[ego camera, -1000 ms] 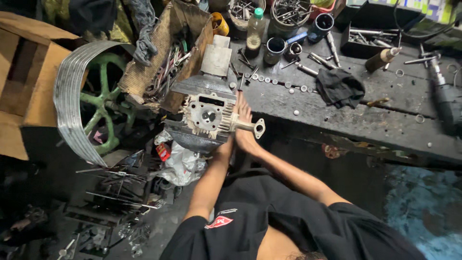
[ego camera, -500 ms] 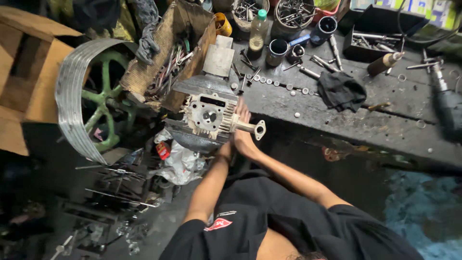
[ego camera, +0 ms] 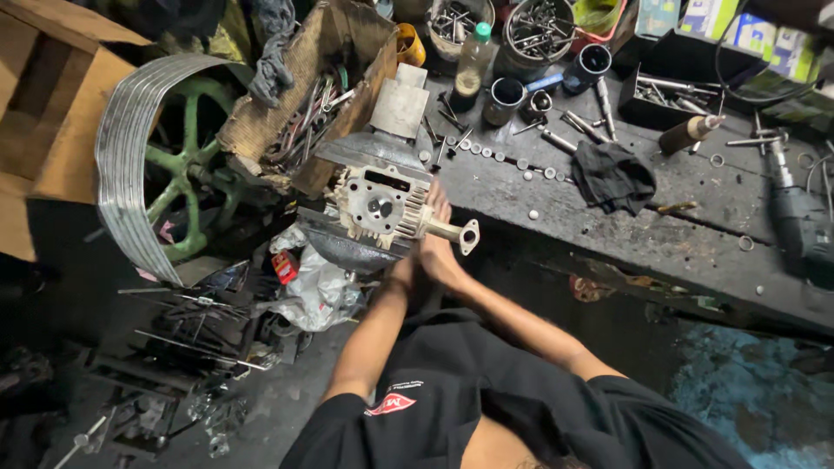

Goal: The person repeatedly rubs a metal engine part clamped in a vise with both hands, then wipes it with a black cloth. The person continues to rub and wipe the part, focusing on different areas of the surface.

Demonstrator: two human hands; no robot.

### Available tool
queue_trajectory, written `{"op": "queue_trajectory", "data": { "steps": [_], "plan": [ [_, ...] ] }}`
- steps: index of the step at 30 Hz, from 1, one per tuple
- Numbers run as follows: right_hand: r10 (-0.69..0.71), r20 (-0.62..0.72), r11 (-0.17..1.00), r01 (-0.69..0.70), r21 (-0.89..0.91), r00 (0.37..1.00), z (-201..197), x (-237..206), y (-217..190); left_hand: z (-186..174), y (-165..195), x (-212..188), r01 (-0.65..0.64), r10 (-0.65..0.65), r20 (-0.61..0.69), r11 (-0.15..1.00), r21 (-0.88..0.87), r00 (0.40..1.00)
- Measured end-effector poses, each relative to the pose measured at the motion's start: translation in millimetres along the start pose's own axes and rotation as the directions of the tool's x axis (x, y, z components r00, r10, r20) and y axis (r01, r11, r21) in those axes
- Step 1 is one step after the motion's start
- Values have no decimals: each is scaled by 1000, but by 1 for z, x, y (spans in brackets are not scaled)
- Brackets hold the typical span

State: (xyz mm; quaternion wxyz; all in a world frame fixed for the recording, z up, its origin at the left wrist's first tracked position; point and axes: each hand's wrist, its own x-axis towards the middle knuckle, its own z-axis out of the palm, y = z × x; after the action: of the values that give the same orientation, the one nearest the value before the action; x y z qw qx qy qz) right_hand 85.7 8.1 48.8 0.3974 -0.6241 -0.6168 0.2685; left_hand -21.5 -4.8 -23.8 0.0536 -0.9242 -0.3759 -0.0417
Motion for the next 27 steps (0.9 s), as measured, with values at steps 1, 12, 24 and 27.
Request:
{"op": "queue_trajectory", "data": {
  "steps": [1, 12, 24, 27],
  "plan": [
    [20, -24, 994, -22, -105, 1000, -4, 10, 6, 4, 10, 4, 45, -38, -213, 999, 28, 976],
    [6, -114, 990, 10, 140, 993, -5, -7, -8, 1, -3, 13, 289, -449, 329, -157, -944, 831],
    [-107, -66, 967, 89, -238, 992, -23, 18, 5, -1, 32, 21, 101, -549, 309, -376, -921, 777],
    [-55, -35, 994, 58, 91, 998, -7, -10, -10, 0, -6, 13, 317, -423, 378, -208, -925, 824]
  ]
}}
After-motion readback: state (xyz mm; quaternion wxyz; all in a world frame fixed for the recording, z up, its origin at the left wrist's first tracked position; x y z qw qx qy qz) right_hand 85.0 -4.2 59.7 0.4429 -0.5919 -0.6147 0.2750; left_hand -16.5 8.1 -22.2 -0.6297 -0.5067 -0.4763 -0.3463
